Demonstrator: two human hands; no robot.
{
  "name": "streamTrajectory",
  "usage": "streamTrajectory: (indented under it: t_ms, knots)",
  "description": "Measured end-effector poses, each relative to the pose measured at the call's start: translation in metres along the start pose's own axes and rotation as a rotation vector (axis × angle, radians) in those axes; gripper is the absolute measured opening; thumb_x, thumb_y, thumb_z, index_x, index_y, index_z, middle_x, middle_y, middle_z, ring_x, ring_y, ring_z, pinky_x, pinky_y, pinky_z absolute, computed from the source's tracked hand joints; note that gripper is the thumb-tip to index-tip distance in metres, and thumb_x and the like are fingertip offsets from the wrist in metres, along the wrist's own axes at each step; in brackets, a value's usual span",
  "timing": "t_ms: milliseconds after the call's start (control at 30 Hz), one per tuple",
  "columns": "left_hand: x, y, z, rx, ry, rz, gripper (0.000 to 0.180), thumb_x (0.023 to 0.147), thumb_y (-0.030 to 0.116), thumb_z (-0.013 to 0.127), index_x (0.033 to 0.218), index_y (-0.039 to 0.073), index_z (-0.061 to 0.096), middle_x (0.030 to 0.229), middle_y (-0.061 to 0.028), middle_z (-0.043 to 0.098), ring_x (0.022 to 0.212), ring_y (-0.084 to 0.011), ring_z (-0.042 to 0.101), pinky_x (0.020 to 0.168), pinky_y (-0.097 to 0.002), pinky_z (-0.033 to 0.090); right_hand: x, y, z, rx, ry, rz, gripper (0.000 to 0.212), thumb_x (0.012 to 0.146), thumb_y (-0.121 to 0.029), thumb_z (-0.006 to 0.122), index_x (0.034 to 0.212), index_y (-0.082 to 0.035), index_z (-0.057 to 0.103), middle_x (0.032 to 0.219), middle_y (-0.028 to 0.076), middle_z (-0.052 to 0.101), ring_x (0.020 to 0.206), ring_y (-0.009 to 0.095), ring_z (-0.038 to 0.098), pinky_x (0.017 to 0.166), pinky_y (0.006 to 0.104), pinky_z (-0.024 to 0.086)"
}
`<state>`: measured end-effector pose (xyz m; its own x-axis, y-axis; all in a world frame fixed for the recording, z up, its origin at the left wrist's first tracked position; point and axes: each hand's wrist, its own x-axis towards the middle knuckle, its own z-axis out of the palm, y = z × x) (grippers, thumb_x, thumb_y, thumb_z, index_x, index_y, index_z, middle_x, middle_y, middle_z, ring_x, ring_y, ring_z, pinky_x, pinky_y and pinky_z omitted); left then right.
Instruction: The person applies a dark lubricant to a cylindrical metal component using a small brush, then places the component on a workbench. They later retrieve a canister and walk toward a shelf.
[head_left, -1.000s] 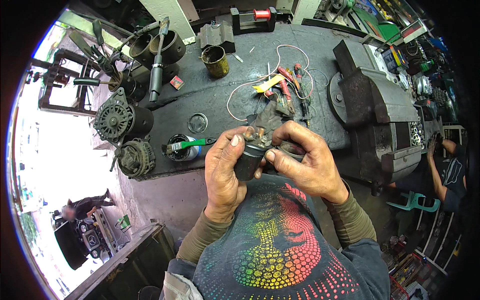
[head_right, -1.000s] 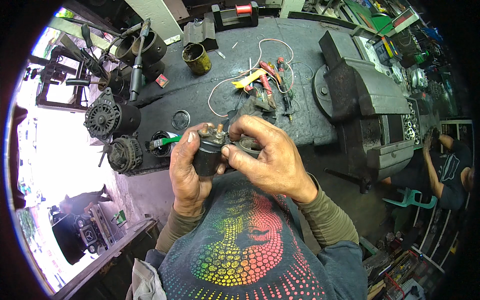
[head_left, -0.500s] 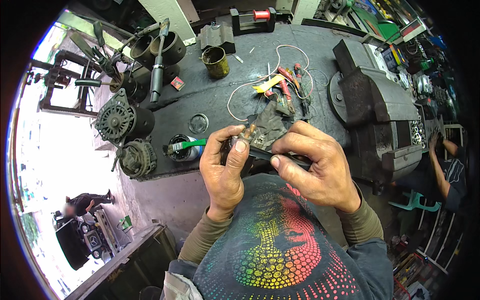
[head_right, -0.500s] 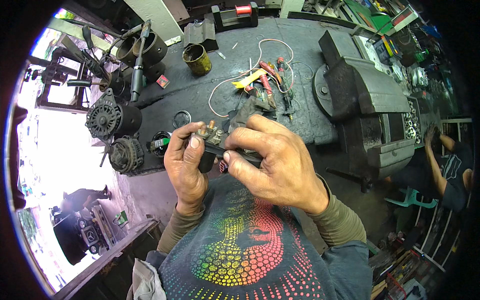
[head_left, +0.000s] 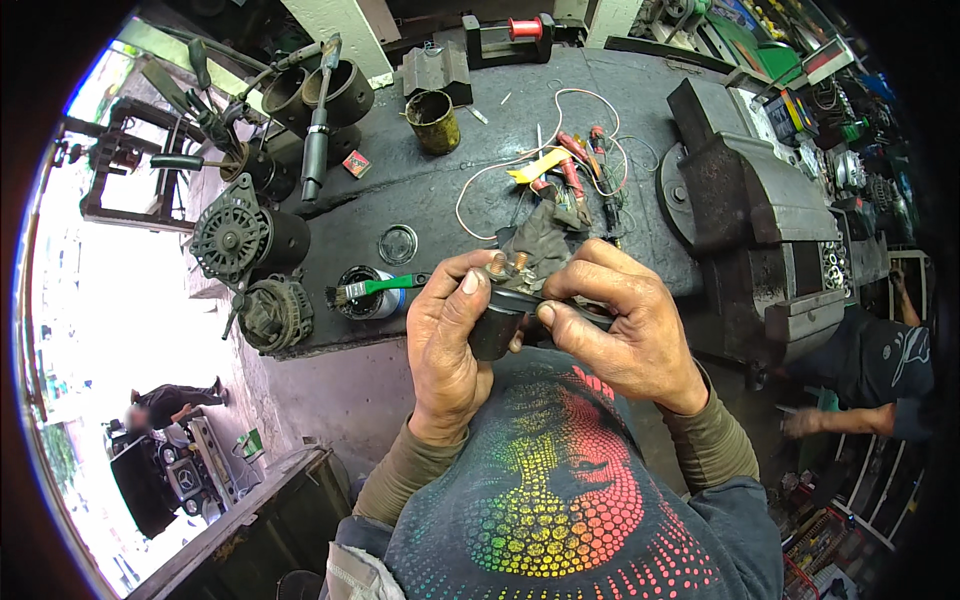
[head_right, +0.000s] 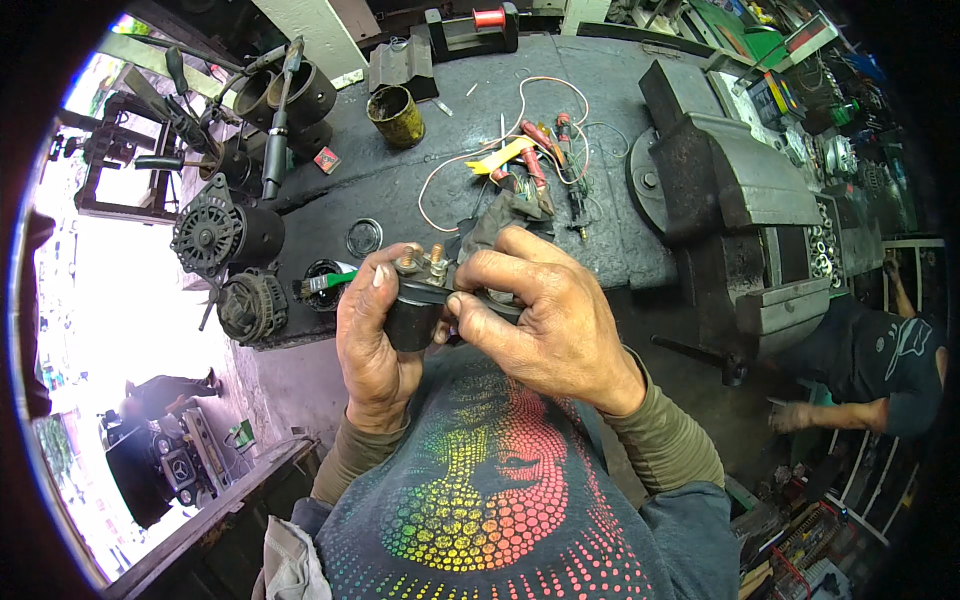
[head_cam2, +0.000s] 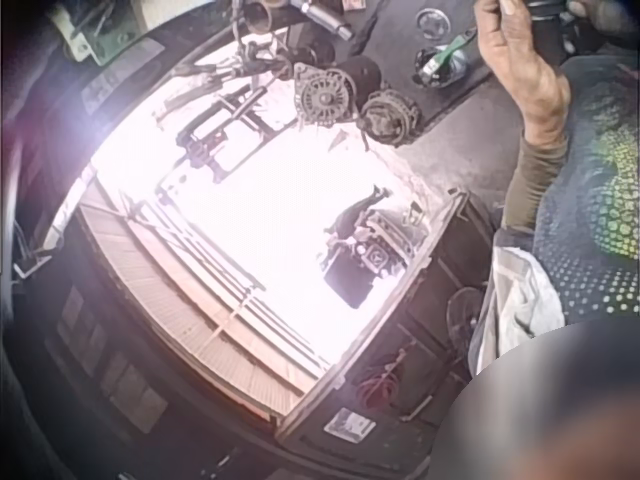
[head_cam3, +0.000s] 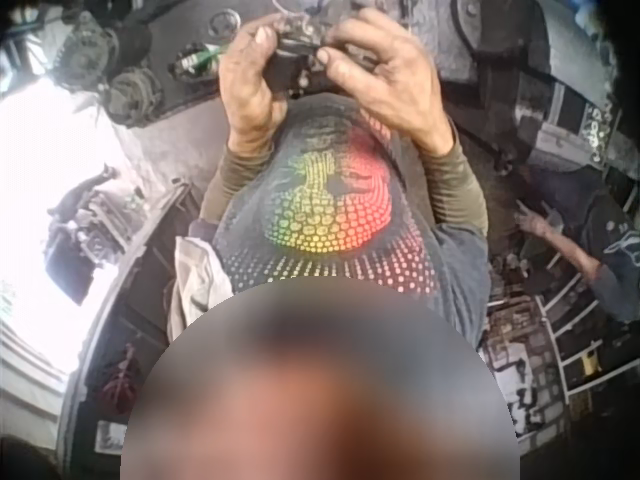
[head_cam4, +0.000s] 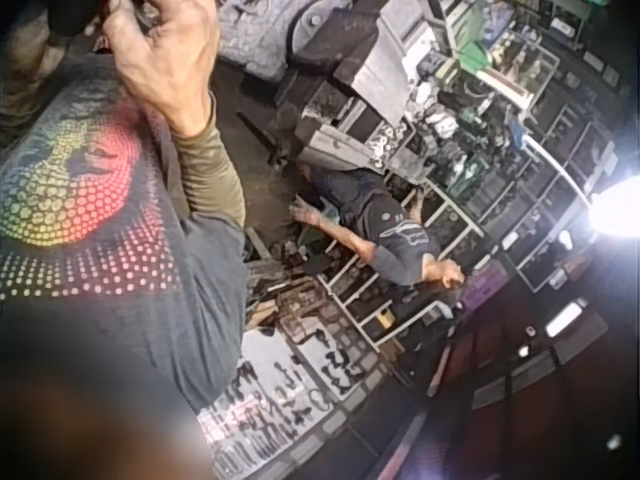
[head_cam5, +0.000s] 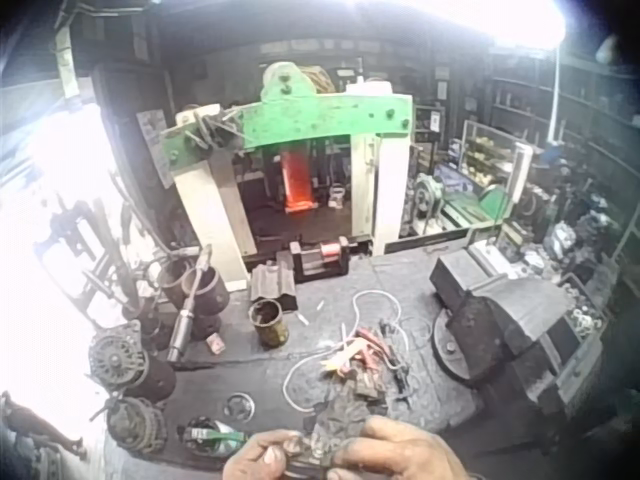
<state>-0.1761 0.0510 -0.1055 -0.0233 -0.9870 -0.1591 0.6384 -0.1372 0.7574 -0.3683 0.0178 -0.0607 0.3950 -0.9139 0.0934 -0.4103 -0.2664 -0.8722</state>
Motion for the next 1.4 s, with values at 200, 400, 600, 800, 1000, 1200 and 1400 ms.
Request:
streamTrajectory:
  t_ms: [200, 400, 600, 800, 1000, 1200, 1400]
  knots:
    - [0.002, 0.0, 0.003, -0.062, -0.013, -0.055, 0.036, 0.108, 0.028, 0.058, 0.129, -0.002, 0.06, 0.116, -0.0151, 0.072, 0.08, -0.0155, 0.069, 0.062, -0.028, 0.056, 0.0, 0.004, 0.0, 0.032, 0.001, 0.004, 0.016, 0.086, -0.015, 0.077, 0.094, -0.003, 0.073, 0.083, 0.008, 0.056, 0.074, 0.023, 0.059, 0.065, 0.0375, 0.047]
    - [0.004, -0.003, 0.002, -0.061, -0.001, -0.043, 0.034, 0.108, 0.026, 0.059, 0.128, -0.001, 0.06, 0.11, -0.0126, 0.071, 0.079, -0.0151, 0.069, 0.062, -0.0274, 0.056, -0.002, 0.005, 0.002, 0.075, 0.022, -0.003, 0.017, 0.086, -0.018, 0.078, 0.094, -0.004, 0.074, 0.083, 0.009, 0.058, 0.073, 0.026, 0.062, 0.064, 0.0393, 0.048]
    - [0.006, -0.004, 0.002, 0.002, 0.0, 0.02, 0.032, 0.107, 0.024, 0.061, 0.128, -0.001, 0.061, 0.104, -0.0086, 0.069, 0.077, -0.0135, 0.069, 0.062, -0.0263, 0.056, -0.004, 0.004, -0.002, 0.067, -0.01, 0.021, 0.016, 0.087, -0.014, 0.077, 0.095, -0.001, 0.074, 0.084, 0.007, 0.058, 0.076, 0.02, 0.058, 0.067, 0.0346, 0.045]
    - [0.004, -0.003, 0.004, -0.029, -0.003, -0.016, 0.032, 0.108, 0.025, 0.059, 0.128, 0.0, 0.061, 0.105, -0.0095, 0.07, 0.076, -0.0128, 0.068, 0.061, -0.0263, 0.055, -0.003, 0.004, -0.001, 0.116, -0.018, 0.032, 0.017, 0.087, -0.016, 0.078, 0.096, -0.002, 0.075, 0.084, 0.008, 0.058, 0.076, 0.022, 0.06, 0.067, 0.0363, 0.046]
    - [0.007, -0.005, 0.001, -0.029, -0.022, 0.008, 0.034, 0.108, 0.027, 0.059, 0.127, -0.001, 0.061, 0.107, -0.011, 0.071, 0.076, -0.0138, 0.068, 0.059, -0.027, 0.055, -0.004, 0.005, -0.003, 0.097, -0.035, 0.02, 0.016, 0.087, -0.013, 0.077, 0.094, 0.001, 0.073, 0.085, 0.006, 0.058, 0.078, 0.017, 0.056, 0.068, 0.0328, 0.043]
    - [0.007, -0.007, -0.002, -0.078, -0.029, -0.079, 0.039, 0.109, 0.032, 0.055, 0.128, -0.002, 0.059, 0.106, -0.0131, 0.071, 0.076, -0.0175, 0.069, 0.055, -0.0286, 0.054, 0.002, 0.009, 0.0, 0.079, -0.042, 0.062, 0.018, 0.088, -0.02, 0.079, 0.096, -0.004, 0.074, 0.089, 0.009, 0.062, 0.079, 0.025, 0.065, 0.068, 0.037, 0.05]
    - [0.009, -0.008, -0.007, -0.163, -0.061, -0.173, 0.042, 0.11, 0.039, 0.05, 0.129, 0.002, 0.059, 0.108, -0.0126, 0.069, 0.08, -0.0203, 0.069, 0.053, -0.0297, 0.053, 0.002, 0.011, 0.002, 0.24, -0.049, 0.16, 0.025, 0.088, -0.02, 0.083, 0.099, -0.001, 0.071, 0.096, 0.008, 0.067, 0.087, 0.019, 0.068, 0.077, 0.0359, 0.055]
